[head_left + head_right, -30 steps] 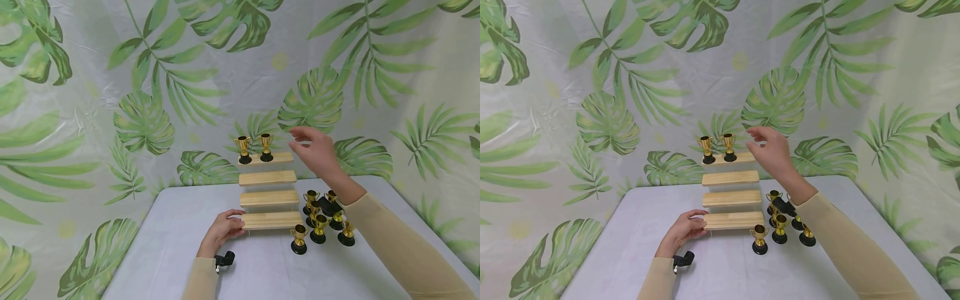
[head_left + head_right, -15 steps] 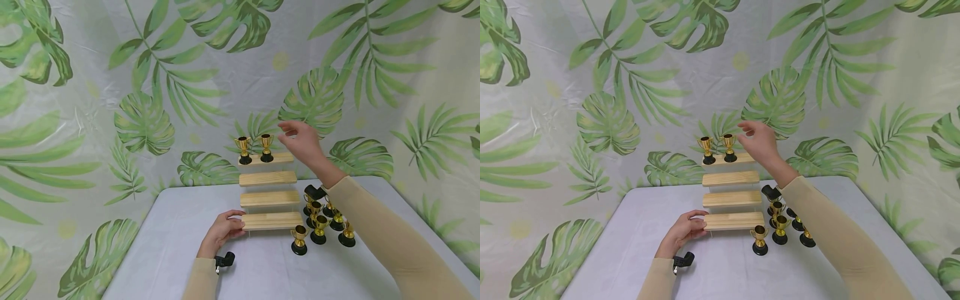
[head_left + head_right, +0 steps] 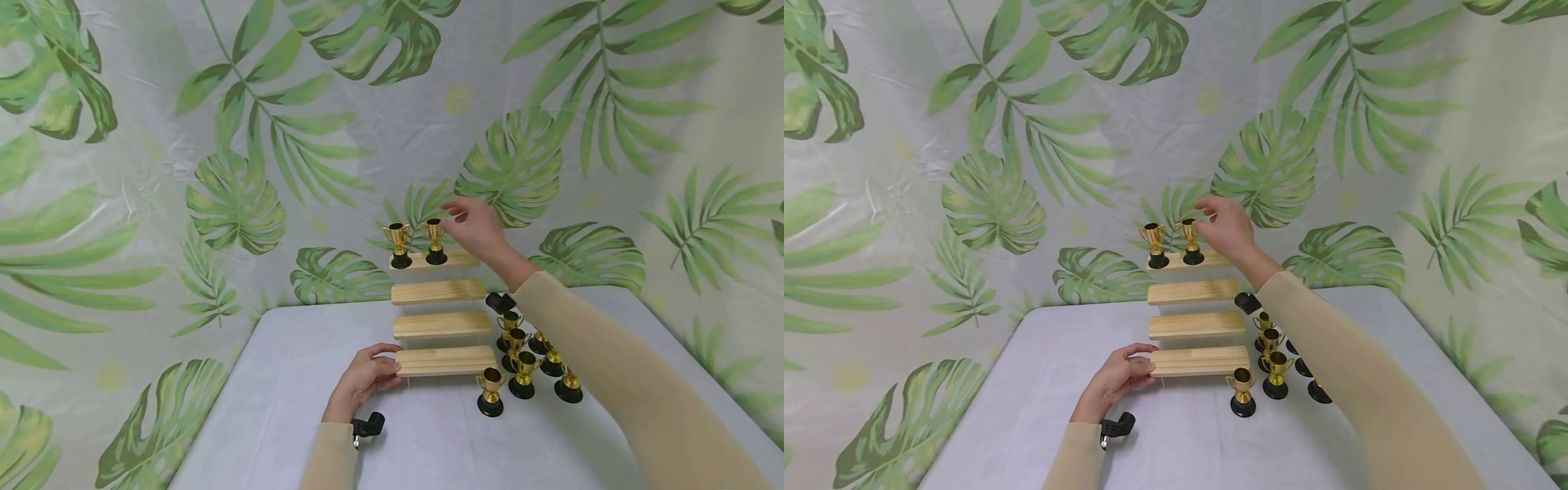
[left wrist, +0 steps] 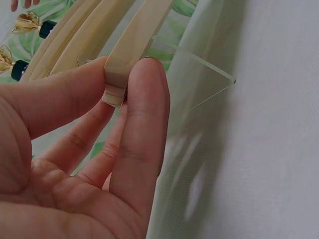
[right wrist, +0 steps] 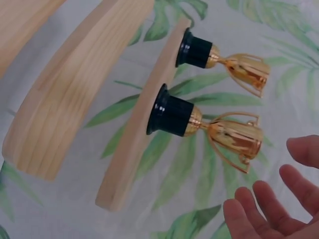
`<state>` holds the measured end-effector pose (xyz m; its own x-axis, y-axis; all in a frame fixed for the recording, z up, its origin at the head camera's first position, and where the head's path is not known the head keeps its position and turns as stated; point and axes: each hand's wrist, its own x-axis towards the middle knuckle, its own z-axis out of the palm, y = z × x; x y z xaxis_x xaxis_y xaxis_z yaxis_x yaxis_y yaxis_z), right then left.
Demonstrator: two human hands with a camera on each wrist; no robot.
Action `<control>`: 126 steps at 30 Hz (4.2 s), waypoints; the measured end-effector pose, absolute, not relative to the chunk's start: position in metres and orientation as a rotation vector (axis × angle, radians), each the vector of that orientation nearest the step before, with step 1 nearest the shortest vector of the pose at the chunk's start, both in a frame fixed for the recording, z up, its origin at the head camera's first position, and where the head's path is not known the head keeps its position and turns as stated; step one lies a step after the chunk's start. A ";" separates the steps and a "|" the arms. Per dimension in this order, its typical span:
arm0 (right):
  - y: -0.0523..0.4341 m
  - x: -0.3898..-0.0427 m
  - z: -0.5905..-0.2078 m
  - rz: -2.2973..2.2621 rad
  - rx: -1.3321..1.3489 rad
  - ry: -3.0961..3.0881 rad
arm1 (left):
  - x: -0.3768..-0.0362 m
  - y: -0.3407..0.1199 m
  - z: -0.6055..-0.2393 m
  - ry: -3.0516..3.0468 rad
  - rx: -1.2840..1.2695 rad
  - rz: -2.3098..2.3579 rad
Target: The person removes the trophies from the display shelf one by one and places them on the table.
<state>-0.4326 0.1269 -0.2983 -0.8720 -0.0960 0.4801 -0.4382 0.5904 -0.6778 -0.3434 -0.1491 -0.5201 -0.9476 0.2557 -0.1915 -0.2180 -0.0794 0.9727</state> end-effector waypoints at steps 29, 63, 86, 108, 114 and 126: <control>0.115 -0.460 -0.328 1.117 0.491 -2.449 | -0.344 -0.148 -0.522 1.858 0.066 2.104; 0.106 -0.462 -0.320 1.122 0.574 -2.432 | -0.343 -0.156 -0.516 1.885 0.043 2.093; 0.125 -0.436 -0.321 1.086 0.550 -2.425 | -0.343 -0.150 -0.520 1.888 0.044 2.080; 0.159 -0.384 -0.315 1.074 0.538 -2.342 | -0.343 -0.149 -0.518 1.877 0.035 2.093; 0.169 -0.375 -0.316 1.079 0.538 -2.336 | -0.343 -0.151 -0.518 1.878 0.039 2.088; 0.191 -0.352 -0.324 1.010 0.546 -2.357 | -0.344 -0.149 -0.519 1.875 0.045 2.098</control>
<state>-0.3517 0.1909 -0.3238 -0.7868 -0.1587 0.5964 -0.5413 0.6419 -0.5432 -0.3438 -0.1489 -0.5194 -0.9462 0.2611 -0.1912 -0.2192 -0.0825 0.9722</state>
